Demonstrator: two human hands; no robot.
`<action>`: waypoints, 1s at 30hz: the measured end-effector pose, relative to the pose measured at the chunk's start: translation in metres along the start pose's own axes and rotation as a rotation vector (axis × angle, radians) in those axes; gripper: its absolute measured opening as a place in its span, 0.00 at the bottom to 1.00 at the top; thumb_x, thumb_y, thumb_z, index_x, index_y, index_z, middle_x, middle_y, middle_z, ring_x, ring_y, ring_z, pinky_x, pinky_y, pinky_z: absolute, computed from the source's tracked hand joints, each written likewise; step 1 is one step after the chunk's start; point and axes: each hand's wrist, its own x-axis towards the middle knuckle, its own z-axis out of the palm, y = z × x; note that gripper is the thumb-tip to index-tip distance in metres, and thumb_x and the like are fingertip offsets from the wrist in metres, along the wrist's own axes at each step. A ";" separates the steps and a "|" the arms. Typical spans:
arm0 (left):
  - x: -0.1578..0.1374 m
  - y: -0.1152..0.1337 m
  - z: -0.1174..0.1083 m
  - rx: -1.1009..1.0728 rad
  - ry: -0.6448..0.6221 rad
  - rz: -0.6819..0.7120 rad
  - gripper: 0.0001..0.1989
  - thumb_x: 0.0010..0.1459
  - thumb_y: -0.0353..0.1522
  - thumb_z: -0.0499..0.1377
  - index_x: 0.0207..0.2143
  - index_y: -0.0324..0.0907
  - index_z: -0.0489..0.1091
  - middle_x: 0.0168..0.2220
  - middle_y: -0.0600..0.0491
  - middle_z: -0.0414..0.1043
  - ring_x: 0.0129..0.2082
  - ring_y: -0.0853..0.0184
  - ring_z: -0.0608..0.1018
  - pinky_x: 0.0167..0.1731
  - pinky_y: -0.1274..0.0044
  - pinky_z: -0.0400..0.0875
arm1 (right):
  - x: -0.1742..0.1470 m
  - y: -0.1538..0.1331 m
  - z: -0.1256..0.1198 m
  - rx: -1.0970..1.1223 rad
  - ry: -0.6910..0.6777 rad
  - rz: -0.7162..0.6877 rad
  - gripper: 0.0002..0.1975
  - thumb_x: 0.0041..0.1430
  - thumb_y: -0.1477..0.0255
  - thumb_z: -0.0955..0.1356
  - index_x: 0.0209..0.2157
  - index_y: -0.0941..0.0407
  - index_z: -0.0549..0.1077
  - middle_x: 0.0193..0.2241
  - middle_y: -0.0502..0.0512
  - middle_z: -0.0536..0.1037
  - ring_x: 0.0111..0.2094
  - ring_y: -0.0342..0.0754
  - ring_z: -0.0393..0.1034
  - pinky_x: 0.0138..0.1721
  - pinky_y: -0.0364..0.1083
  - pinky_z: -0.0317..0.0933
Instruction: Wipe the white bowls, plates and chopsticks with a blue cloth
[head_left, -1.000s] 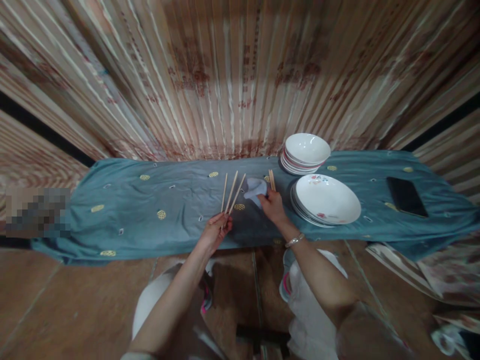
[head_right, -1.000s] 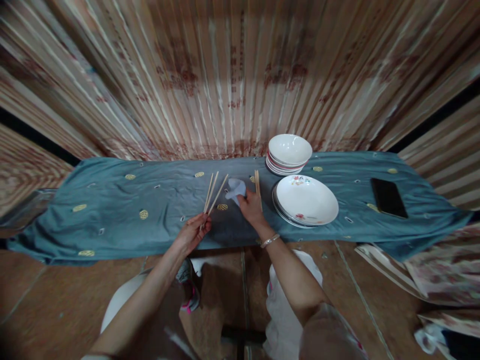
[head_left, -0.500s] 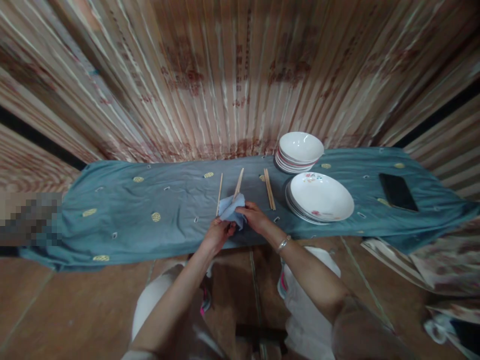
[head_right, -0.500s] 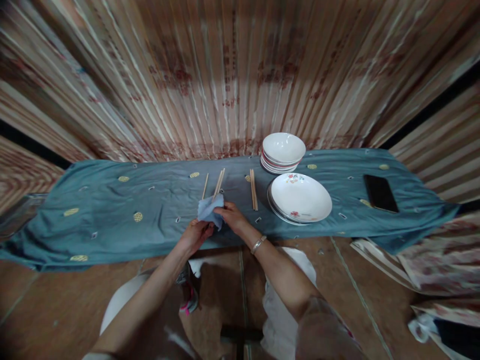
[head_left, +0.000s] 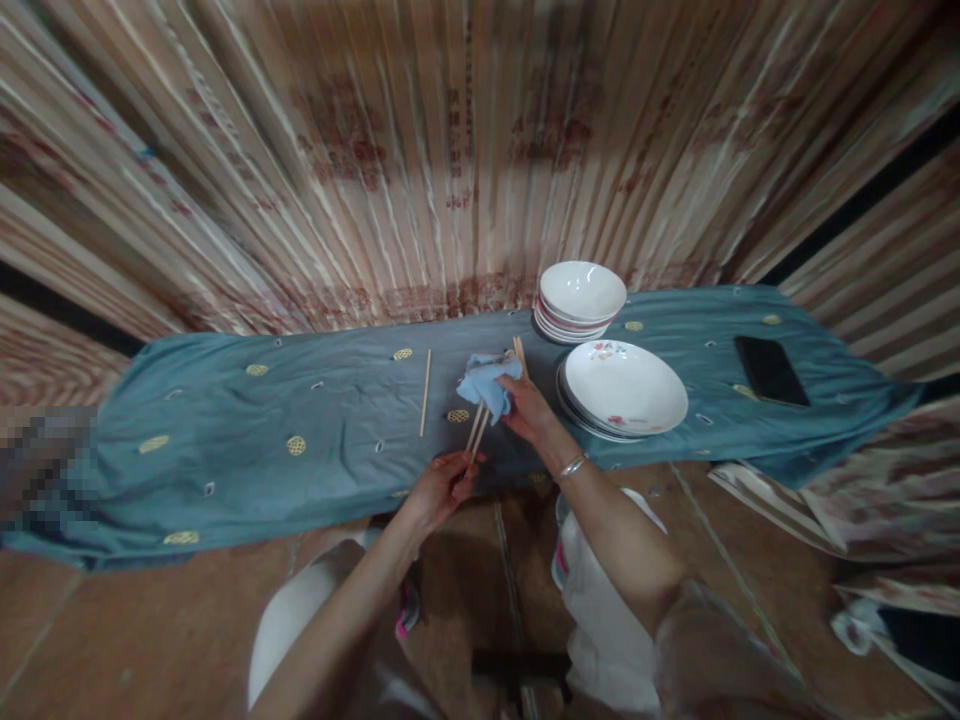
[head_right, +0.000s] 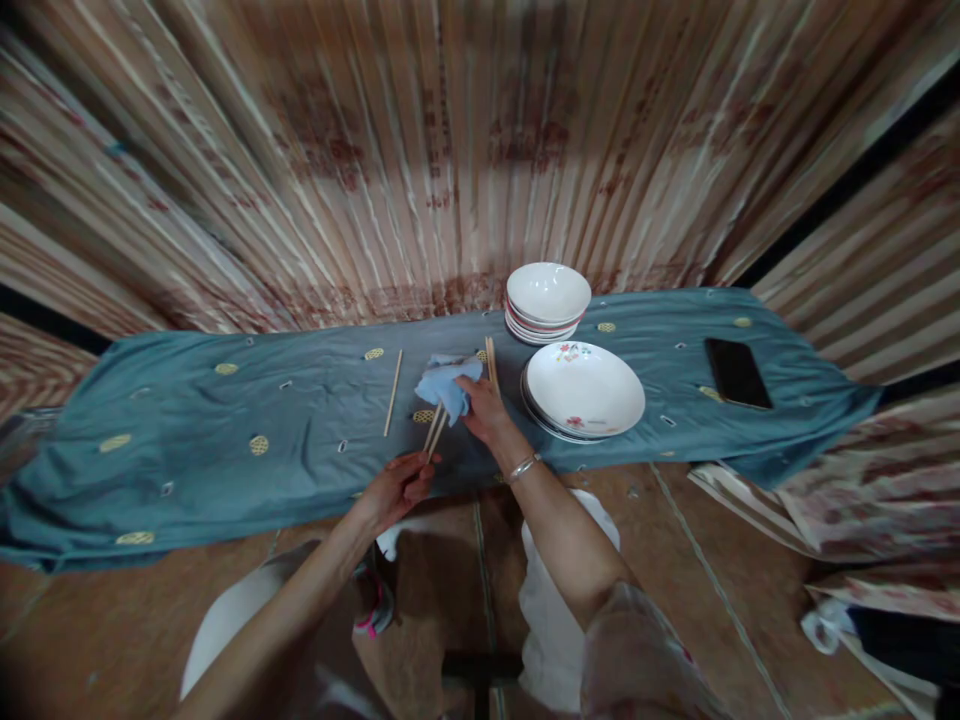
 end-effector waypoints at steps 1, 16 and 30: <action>0.000 0.000 0.001 -0.013 -0.006 -0.006 0.16 0.39 0.33 0.71 0.29 0.31 0.76 0.17 0.58 0.62 0.13 0.83 0.57 0.13 0.87 0.47 | -0.001 -0.001 0.000 0.035 0.006 0.004 0.12 0.44 0.66 0.72 0.32 0.54 0.71 0.29 0.50 0.79 0.36 0.48 0.75 0.33 0.44 0.69; 0.006 0.017 0.005 -0.073 0.012 0.124 0.12 0.46 0.30 0.67 0.21 0.35 0.65 0.17 0.60 0.60 0.12 0.84 0.56 0.13 0.88 0.49 | -0.031 0.024 0.030 0.000 -0.076 0.165 0.16 0.33 0.63 0.76 0.19 0.56 0.69 0.15 0.43 0.70 0.19 0.38 0.61 0.22 0.39 0.57; 0.021 0.035 -0.007 0.183 0.333 0.394 0.18 0.38 0.40 0.72 0.29 0.38 0.76 0.21 0.56 0.73 0.19 0.73 0.74 0.21 0.82 0.66 | -0.025 0.012 0.013 -0.092 -0.071 0.169 0.14 0.33 0.64 0.76 0.21 0.58 0.73 0.18 0.46 0.74 0.22 0.40 0.66 0.27 0.40 0.59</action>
